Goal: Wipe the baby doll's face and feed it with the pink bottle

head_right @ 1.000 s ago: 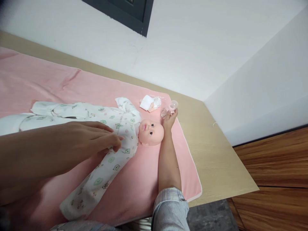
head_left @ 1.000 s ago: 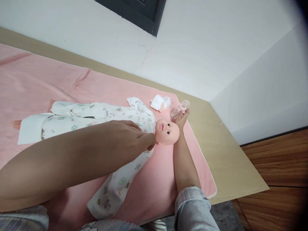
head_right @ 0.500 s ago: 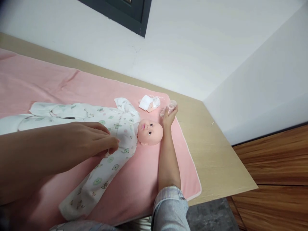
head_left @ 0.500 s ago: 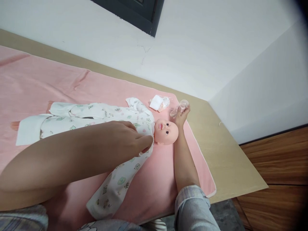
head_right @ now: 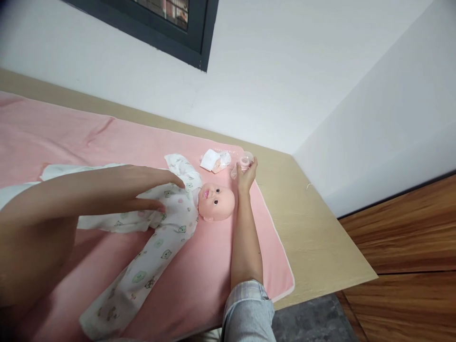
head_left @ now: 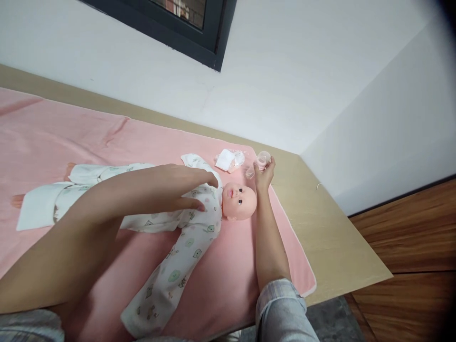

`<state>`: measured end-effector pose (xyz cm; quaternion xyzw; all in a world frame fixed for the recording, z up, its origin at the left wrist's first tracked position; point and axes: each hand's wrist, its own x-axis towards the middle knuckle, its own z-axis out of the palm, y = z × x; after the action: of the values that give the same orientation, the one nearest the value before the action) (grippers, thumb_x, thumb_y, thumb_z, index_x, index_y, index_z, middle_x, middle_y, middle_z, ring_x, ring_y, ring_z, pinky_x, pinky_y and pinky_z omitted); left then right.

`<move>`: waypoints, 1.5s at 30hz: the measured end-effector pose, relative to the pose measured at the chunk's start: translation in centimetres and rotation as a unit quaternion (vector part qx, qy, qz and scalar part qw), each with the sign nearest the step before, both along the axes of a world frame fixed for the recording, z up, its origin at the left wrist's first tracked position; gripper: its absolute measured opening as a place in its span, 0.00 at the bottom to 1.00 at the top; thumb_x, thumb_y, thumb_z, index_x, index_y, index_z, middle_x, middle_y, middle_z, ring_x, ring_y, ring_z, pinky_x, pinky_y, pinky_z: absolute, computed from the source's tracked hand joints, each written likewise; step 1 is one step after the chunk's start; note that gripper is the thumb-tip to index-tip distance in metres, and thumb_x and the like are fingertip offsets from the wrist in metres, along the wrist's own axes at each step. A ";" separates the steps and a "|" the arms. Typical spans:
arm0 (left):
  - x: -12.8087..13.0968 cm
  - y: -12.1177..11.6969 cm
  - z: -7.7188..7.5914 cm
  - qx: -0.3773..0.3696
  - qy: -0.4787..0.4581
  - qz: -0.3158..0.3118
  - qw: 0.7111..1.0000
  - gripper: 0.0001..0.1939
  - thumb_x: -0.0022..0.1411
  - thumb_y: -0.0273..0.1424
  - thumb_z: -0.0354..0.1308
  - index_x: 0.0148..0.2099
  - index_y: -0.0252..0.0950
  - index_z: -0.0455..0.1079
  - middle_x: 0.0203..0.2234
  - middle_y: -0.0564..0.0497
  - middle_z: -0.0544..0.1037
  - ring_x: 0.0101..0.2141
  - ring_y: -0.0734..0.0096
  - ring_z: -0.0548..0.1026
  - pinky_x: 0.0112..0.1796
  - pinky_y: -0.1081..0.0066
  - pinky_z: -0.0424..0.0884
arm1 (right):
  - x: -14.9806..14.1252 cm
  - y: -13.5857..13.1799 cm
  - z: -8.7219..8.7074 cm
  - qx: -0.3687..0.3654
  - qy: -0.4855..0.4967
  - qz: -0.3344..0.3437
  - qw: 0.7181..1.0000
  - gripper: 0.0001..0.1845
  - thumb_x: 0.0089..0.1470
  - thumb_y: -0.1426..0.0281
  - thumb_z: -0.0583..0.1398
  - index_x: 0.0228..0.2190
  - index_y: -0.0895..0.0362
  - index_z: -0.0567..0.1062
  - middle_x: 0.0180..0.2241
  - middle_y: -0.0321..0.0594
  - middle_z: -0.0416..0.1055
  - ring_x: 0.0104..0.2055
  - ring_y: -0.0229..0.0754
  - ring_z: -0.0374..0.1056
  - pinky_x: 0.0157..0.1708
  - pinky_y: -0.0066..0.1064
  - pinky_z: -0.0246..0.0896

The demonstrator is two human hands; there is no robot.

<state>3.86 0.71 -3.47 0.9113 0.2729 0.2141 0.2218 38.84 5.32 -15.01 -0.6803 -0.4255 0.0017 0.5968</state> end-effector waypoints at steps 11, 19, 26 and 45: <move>2.9 1.9 0.3 -0.006 -0.182 0.077 0.980 0.23 0.64 0.42 0.56 0.59 0.41 0.62 0.51 0.47 0.75 0.50 0.59 0.74 0.50 0.61 0.71 | -6.7 -2.4 7.6 0.111 0.079 0.243 0.961 0.37 0.45 0.60 0.66 0.55 0.55 0.63 0.54 0.46 0.67 0.53 0.42 0.68 0.53 0.38 0.66; 3.9 1.4 0.0 0.036 -0.150 0.104 0.983 0.35 0.56 0.44 0.62 0.62 0.41 0.55 0.54 0.45 0.72 0.54 0.52 0.71 0.50 0.58 0.69 | -13.9 -5.8 9.6 0.100 0.111 0.383 0.912 0.33 0.46 0.58 0.68 0.52 0.52 0.66 0.52 0.42 0.68 0.56 0.43 0.65 0.57 0.40 0.64; 4.0 0.9 0.3 0.045 -0.130 0.116 0.984 0.32 0.53 0.34 0.58 0.60 0.43 0.56 0.51 0.49 0.74 0.46 0.53 0.75 0.40 0.64 0.71 | -16.2 -6.8 9.5 0.123 0.114 0.409 0.897 0.34 0.48 0.55 0.66 0.54 0.49 0.64 0.54 0.41 0.65 0.58 0.43 0.64 0.59 0.42 0.63; -4.6 12.6 -2.4 -0.005 -0.042 0.370 0.928 0.29 0.52 0.42 0.59 0.53 0.33 0.62 0.41 0.50 0.71 0.41 0.57 0.70 0.37 0.65 0.64 | -0.4 -0.8 -0.1 -0.122 0.045 0.023 0.991 0.32 0.45 0.63 0.62 0.52 0.57 0.62 0.52 0.49 0.68 0.52 0.49 0.67 0.52 0.40 0.63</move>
<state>-0.75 13.26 -5.82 0.7344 0.5825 0.3179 0.1425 38.42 4.49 -15.10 -0.7371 -0.4107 0.0977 0.5276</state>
